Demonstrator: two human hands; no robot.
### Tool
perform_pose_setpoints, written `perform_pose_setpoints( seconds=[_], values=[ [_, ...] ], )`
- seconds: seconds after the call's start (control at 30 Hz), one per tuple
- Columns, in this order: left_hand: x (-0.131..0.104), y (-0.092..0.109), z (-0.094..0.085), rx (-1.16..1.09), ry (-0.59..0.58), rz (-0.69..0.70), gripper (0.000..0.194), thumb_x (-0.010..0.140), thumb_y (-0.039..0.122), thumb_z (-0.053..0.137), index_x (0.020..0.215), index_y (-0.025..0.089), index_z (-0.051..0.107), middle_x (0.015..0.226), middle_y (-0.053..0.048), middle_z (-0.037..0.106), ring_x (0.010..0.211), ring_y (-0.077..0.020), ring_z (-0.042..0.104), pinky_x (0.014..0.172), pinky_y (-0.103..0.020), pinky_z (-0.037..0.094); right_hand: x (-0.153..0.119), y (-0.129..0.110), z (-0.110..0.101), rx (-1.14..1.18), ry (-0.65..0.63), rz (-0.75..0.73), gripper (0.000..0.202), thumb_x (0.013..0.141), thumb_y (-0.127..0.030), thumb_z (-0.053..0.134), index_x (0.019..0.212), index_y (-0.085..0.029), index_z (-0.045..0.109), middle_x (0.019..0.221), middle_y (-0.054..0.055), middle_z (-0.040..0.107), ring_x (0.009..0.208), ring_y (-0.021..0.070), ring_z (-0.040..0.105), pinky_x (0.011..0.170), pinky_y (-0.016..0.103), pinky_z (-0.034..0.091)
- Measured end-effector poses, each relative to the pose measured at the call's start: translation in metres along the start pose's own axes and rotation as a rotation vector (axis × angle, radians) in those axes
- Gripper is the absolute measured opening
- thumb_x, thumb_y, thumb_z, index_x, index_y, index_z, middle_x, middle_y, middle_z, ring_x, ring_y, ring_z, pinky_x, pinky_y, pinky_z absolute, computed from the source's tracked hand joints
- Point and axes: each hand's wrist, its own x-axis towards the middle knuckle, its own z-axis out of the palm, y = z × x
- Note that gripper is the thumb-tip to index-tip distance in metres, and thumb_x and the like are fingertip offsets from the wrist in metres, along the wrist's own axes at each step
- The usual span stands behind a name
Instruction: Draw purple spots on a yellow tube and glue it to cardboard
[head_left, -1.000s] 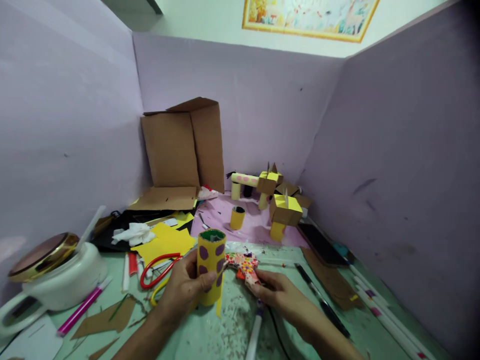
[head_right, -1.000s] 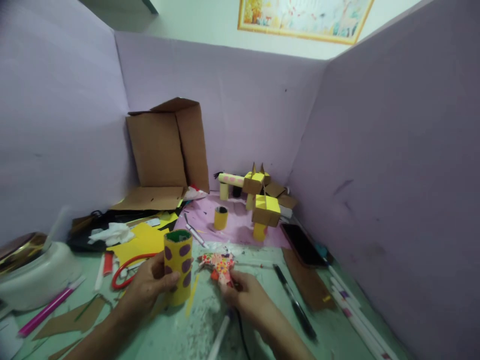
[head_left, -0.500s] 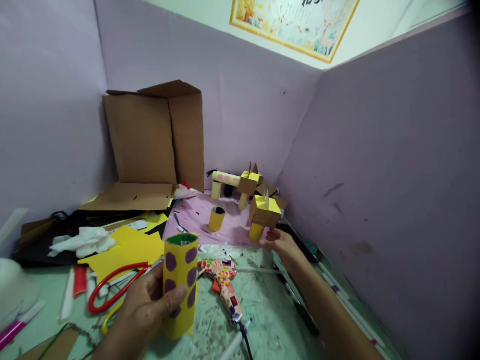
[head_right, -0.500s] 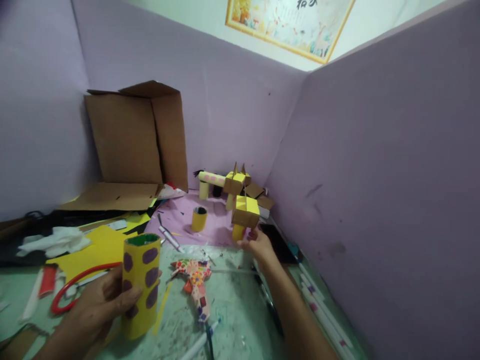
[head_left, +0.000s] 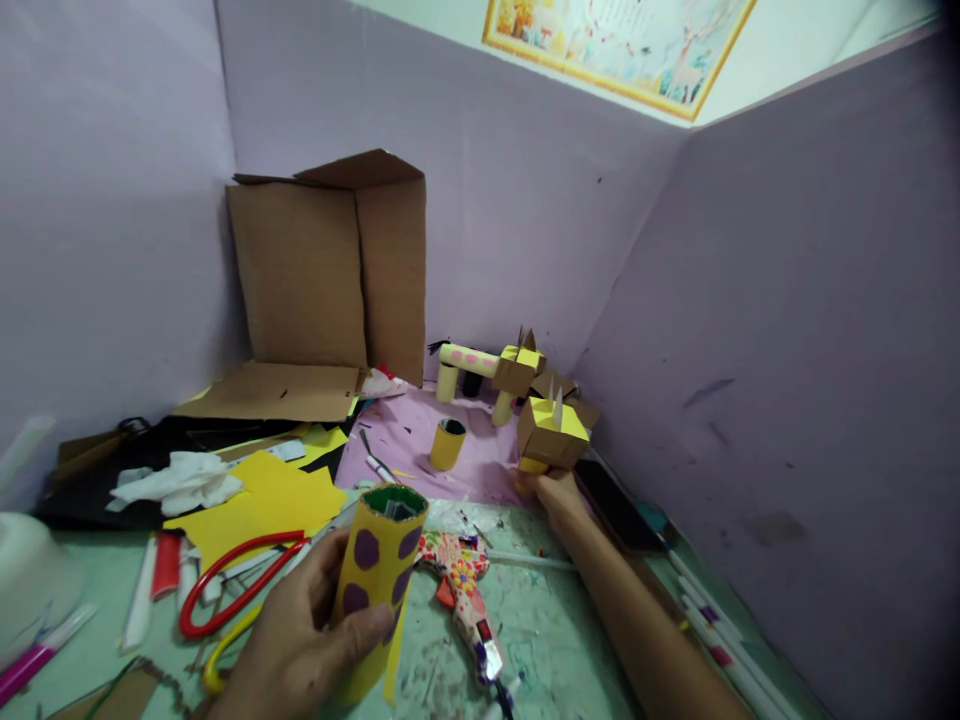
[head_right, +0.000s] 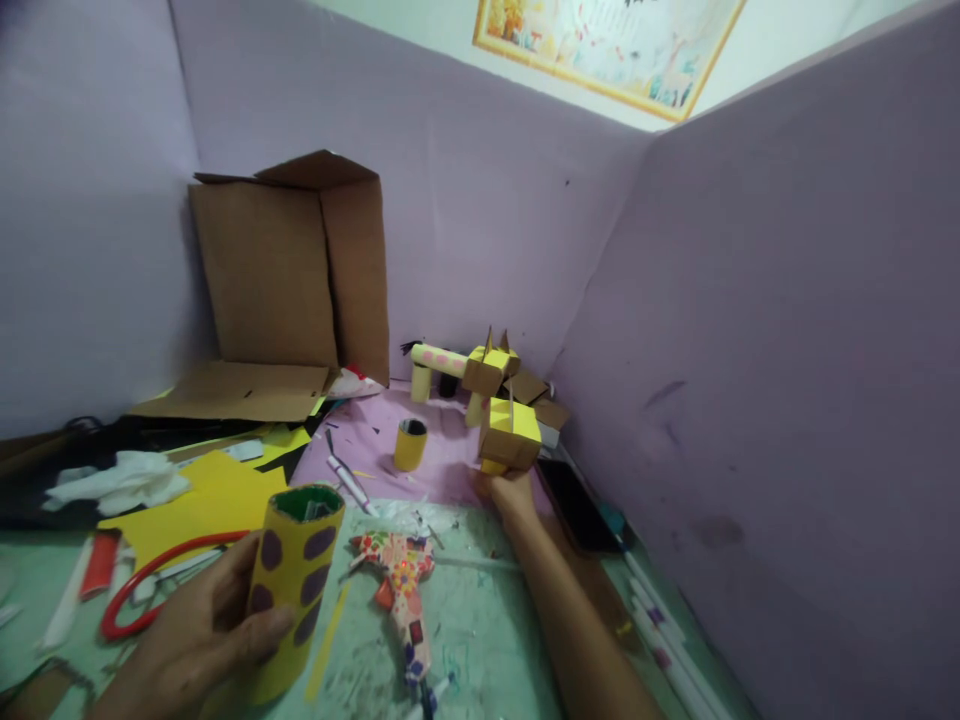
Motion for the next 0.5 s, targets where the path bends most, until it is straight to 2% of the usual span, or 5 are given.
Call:
perform_pose_setpoints(
  seconds=[0.2, 0.3, 0.37, 0.47, 0.5],
  values=[
    [0.0, 0.0, -0.001, 0.0, -0.073, -0.024, 0.062, 0.053, 0.05, 0.081, 0.105, 0.021, 0.065, 0.109, -0.01, 0.073, 0.101, -0.0346, 0.066, 0.084, -0.039, 0.054, 0.0, 0.001, 0.0, 0.096, 0.022, -0.077, 0.026, 0.09, -0.028, 0.062, 0.112, -0.015, 0.061, 0.112, 0.007, 0.064, 0.094, 0.0221, 0.064, 0.079, 0.039, 0.055],
    [0.003, 0.001, -0.004, 0.004, -0.132, -0.025, 0.061, 0.055, 0.05, 0.081, 0.107, 0.022, 0.065, 0.109, -0.009, 0.073, 0.1, -0.0333, 0.066, 0.082, -0.038, 0.054, -0.008, -0.008, -0.005, 0.189, -0.022, -0.135, 0.03, 0.07, -0.023, 0.077, 0.096, -0.016, 0.064, 0.096, 0.004, 0.068, 0.089, 0.0254, 0.065, 0.074, 0.036, 0.054],
    [0.005, 0.004, -0.006, 0.02, -0.209, -0.024, 0.059, 0.057, 0.05, 0.08, 0.107, 0.022, 0.065, 0.107, -0.009, 0.073, 0.098, -0.0319, 0.066, 0.081, -0.037, 0.054, -0.018, -0.018, -0.01, 0.245, -0.072, -0.178, 0.039, 0.057, -0.021, 0.08, 0.093, -0.018, 0.065, 0.093, 0.004, 0.07, 0.091, 0.0274, 0.064, 0.074, 0.036, 0.054],
    [0.009, 0.017, -0.006, 0.062, -0.348, -0.041, 0.052, 0.064, 0.052, 0.075, 0.105, 0.021, 0.066, 0.099, -0.008, 0.073, 0.09, -0.027, 0.066, 0.076, -0.033, 0.054, -0.037, -0.029, -0.019, 0.281, -0.177, -0.238, 0.049, 0.052, -0.023, 0.082, 0.098, -0.02, 0.065, 0.095, 0.005, 0.071, 0.093, 0.0286, 0.064, 0.074, 0.038, 0.054],
    [0.01, 0.024, -0.005, 0.094, -0.414, -0.055, 0.05, 0.066, 0.051, 0.074, 0.105, 0.021, 0.066, 0.094, -0.007, 0.072, 0.085, -0.0247, 0.066, 0.07, -0.029, 0.053, -0.045, -0.032, -0.022, 0.277, -0.206, -0.256, 0.052, 0.052, -0.024, 0.084, 0.1, -0.02, 0.065, 0.096, 0.006, 0.071, 0.092, 0.0286, 0.065, 0.073, 0.038, 0.054]
  ],
)
